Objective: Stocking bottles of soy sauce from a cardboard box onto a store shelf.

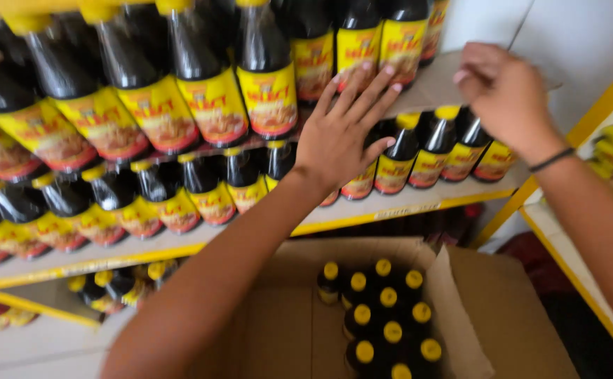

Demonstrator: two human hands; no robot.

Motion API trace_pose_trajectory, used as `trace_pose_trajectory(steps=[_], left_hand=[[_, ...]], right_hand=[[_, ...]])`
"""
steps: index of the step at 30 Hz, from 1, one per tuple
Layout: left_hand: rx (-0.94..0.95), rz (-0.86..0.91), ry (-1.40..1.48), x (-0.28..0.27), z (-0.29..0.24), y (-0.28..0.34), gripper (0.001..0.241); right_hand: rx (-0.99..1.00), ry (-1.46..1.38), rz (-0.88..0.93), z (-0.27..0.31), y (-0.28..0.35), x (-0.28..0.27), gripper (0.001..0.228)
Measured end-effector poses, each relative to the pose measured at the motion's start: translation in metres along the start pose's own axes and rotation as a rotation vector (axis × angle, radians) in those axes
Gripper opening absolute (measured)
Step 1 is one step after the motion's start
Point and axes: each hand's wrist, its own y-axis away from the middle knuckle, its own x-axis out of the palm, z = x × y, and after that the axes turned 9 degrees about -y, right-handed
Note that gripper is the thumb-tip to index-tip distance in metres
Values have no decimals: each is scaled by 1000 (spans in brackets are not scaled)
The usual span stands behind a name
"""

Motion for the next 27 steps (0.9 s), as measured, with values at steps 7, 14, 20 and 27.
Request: trace_pose_trajectory(steps=[7,14,20,27], left_hand=[[192,161,161,-17,-27,128,81],[-192,373,565,82,-82,250,57],[-827,222,1055,194,-125,314,36],[-646,342,1369,228,-149,339,60]], right_hand=[[143,-59,224,117,115,33,31],[290,-38,754,125,215,105,39],[352,-11,953,95,276,136,50],[104,144,1167,83,307,142,57]])
